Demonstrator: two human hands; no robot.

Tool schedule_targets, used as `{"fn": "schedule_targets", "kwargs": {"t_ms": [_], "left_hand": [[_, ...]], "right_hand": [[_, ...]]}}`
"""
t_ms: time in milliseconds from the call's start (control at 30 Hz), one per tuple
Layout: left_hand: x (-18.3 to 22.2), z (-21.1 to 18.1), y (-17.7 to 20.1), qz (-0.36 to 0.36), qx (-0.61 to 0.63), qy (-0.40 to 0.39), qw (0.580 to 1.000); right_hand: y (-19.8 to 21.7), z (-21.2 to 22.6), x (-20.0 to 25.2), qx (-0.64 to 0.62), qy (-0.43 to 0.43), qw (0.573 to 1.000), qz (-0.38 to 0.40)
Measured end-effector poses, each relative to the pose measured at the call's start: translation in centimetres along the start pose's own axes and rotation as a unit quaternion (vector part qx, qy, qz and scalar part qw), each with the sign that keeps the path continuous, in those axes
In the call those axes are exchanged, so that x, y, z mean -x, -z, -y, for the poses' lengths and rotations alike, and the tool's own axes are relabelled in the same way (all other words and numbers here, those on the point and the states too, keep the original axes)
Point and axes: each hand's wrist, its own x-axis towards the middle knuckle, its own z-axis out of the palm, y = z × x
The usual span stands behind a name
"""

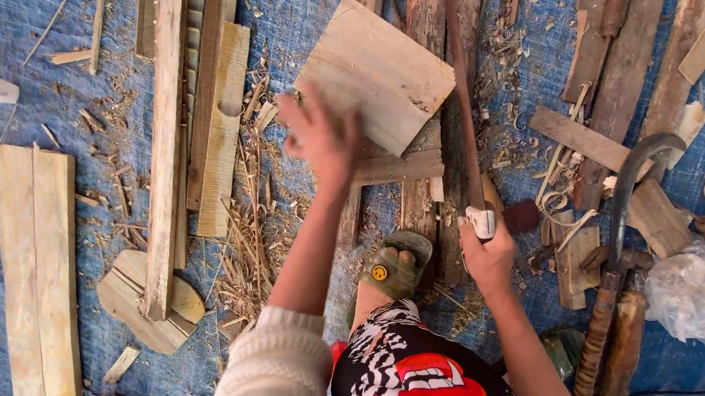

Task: A person uses a hand saw to cut through a small piece of wood while sitting on a tarp on the floor.

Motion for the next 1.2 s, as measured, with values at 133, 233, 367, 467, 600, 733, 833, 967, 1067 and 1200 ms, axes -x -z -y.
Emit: {"fn": "schedule_targets", "kwargs": {"t_ms": [133, 233, 367, 467, 600, 733, 833, 967, 1067, 1200], "left_hand": [[3.0, 3.3, 3.0, 0.035, 0.166, 0.183, 0.968], [4.8, 0.6, 5.2, 0.118, 0.427, 0.240, 0.864], [3.7, -0.1, -0.7, 0.124, 0.334, 0.114, 0.927], [2.8, -1.1, -3.0, 0.113, 0.301, 0.036, 0.946], [3.1, -1.6, -3.3, 0.143, 0.299, -0.003, 0.944], [5.5, -0.9, -1.1, 0.075, 0.298, 0.009, 0.952], [6.4, -0.3, 2.1, 0.075, 0.315, 0.042, 0.945], [7.7, 2.1, 3.3, 0.240, 0.347, 0.183, 0.888], [7.8, 3.9, 2.9, 0.258, 0.355, 0.190, 0.878], [8.2, 5.1, 2.4, 0.263, 0.388, 0.209, 0.858]], "right_hand": [[-0.3, -1.6, -0.3, -0.009, 0.019, 1.000, -0.009], [-0.1, -1.5, -0.5, 0.015, 0.007, 1.000, -0.017], [1.1, -1.1, -1.3, 0.020, 0.034, 0.999, -0.025], [1.7, -1.4, -2.2, 0.019, 0.049, 0.998, -0.034], [1.2, -3.7, -3.8, -0.033, 0.020, 0.997, -0.067], [2.0, -3.7, -3.3, -0.071, 0.010, 0.995, -0.072], [2.8, -3.1, -2.6, -0.051, 0.045, 0.993, -0.095], [5.2, -7.3, -4.5, 0.135, 0.151, 0.954, -0.221], [7.7, -11.0, -5.8, 0.285, 0.204, 0.909, -0.224], [6.3, -13.1, -5.1, 0.301, 0.322, 0.863, -0.247]]}}
